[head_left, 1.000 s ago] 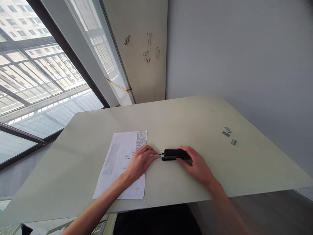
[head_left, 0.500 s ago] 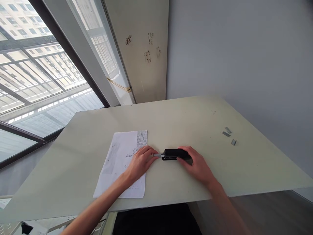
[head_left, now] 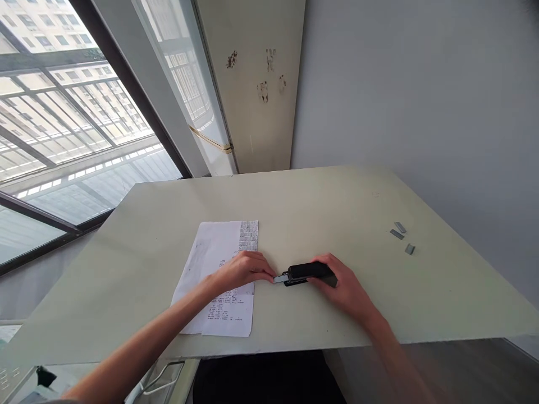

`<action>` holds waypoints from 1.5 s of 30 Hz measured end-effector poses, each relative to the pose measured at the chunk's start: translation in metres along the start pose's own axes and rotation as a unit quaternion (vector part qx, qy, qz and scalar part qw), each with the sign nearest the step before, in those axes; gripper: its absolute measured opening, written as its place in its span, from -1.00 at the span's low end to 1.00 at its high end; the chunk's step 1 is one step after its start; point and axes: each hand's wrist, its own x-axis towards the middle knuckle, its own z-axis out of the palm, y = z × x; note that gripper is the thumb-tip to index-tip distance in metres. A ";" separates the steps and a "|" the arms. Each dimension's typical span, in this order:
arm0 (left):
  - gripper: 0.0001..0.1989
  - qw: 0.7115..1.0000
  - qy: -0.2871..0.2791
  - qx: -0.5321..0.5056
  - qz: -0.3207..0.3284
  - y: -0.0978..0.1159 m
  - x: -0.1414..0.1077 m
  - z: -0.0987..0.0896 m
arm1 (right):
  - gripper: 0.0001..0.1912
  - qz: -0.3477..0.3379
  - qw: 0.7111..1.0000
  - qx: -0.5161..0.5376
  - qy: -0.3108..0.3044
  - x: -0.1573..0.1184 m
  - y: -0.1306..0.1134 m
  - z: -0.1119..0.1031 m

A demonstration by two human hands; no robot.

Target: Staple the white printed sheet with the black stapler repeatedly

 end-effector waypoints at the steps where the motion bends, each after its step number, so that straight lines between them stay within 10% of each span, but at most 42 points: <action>1: -0.65 1.000 0.000 0.011 0.008 -0.001 0.005 0.001 | -0.78 0.001 1.000 -0.002 -0.007 0.000 0.000 0.000; 30: -0.35 0.989 0.008 0.139 0.057 -0.017 0.044 0.027 | -0.76 -0.012 0.999 0.037 -0.002 -0.001 0.002 -0.004; 41: -0.57 0.918 0.242 0.259 -0.178 -0.083 -0.020 -0.067 | -0.74 -0.023 1.000 0.014 0.013 -0.001 0.003 0.001; 45: -0.58 0.896 0.273 0.263 -0.231 -0.099 -0.034 -0.069 | -0.74 -0.020 1.000 0.019 0.012 -0.002 0.004 0.002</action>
